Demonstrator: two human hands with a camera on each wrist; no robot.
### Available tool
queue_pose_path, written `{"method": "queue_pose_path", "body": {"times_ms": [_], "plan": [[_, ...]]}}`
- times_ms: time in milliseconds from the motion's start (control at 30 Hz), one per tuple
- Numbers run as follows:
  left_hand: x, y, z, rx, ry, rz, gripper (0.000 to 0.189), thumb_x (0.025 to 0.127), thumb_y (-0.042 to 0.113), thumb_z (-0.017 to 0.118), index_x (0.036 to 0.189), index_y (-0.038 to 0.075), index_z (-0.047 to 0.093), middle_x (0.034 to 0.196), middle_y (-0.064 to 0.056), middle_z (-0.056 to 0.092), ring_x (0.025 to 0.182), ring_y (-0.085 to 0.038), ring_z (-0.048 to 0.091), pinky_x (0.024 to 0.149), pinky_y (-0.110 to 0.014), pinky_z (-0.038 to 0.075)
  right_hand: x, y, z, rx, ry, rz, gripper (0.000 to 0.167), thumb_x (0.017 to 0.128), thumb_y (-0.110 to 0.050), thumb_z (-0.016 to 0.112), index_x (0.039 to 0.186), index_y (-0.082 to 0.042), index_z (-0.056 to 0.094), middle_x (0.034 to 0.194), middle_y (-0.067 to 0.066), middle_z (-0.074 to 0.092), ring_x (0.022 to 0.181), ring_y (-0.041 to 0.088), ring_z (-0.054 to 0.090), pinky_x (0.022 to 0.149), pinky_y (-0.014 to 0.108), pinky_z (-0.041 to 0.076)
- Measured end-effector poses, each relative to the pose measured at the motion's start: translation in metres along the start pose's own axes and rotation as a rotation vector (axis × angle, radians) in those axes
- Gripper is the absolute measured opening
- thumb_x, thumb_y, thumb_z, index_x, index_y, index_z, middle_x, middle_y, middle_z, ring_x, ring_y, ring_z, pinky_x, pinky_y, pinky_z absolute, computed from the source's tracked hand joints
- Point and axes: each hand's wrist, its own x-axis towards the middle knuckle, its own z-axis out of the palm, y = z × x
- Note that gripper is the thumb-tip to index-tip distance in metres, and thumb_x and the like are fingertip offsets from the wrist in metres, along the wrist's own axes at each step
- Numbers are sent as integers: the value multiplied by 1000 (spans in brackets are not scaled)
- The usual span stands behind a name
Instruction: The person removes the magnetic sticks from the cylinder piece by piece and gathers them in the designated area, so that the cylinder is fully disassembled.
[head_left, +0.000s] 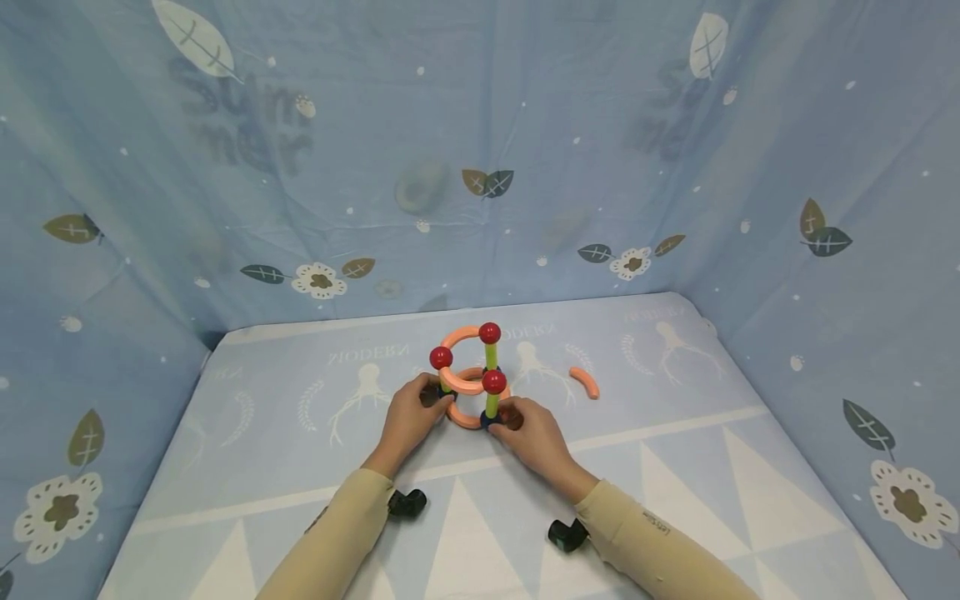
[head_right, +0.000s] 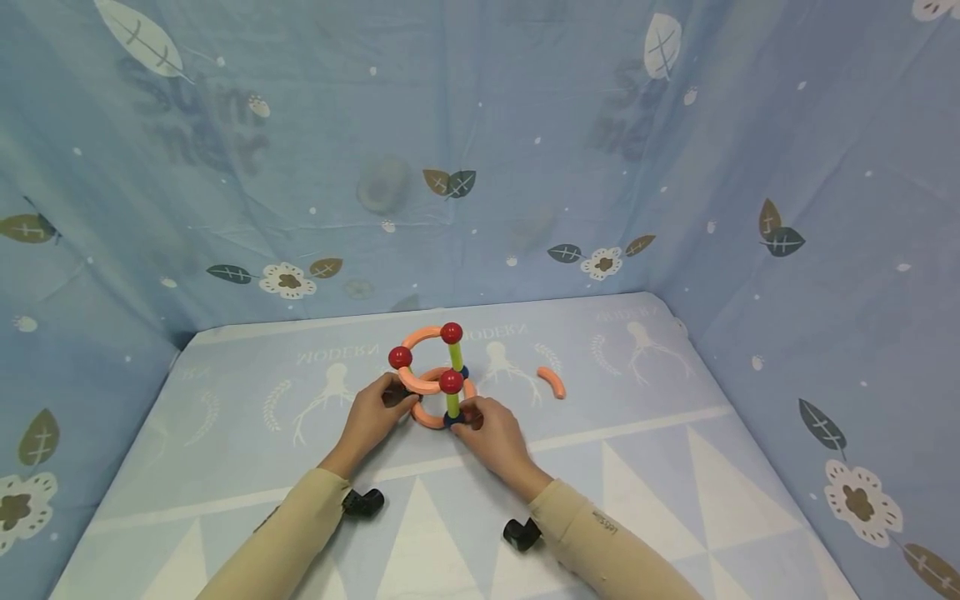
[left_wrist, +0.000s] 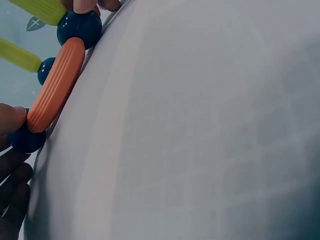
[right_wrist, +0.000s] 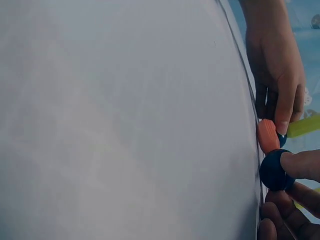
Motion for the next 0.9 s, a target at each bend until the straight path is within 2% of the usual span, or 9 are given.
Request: {"method": "queue_pose_path", "body": {"times_ms": [133, 267, 600, 900], "plan": [[-3, -1, -1, 6, -12, 18, 41, 90, 31, 80, 124, 10, 70, 117, -8, 70, 111, -25, 64, 98, -47, 50, 1, 2, -2, 3, 4, 9, 29, 87, -20, 83, 112, -12, 71, 96, -3, 68, 83, 9, 63, 75, 30, 54], [-6, -2, -2, 8, -27, 12, 40, 90, 31, 80, 123, 10, 70, 117, -7, 69, 112, -25, 63, 100, -46, 49, 2, 4, -6, -1, 6, 13, 29, 88, -18, 82, 114, -12, 71, 97, -2, 69, 84, 10, 64, 76, 32, 54], [-20, 3, -4, -1, -36, 12, 28, 87, 28, 83, 108, 14, 71, 104, 0, 69, 94, -17, 61, 86, -39, 51, 8, 12, -15, 2, 14, 41, 28, 90, -15, 78, 117, -15, 72, 100, -1, 73, 84, 11, 66, 76, 34, 54], [-29, 7, -1, -25, -24, 26, 24, 85, 26, 85, 102, 17, 71, 101, 4, 69, 90, -12, 61, 81, -36, 51, 14, 17, -21, 11, 24, 49, 26, 92, -15, 77, 118, -16, 73, 101, -1, 73, 85, 12, 66, 74, 34, 53]]}}
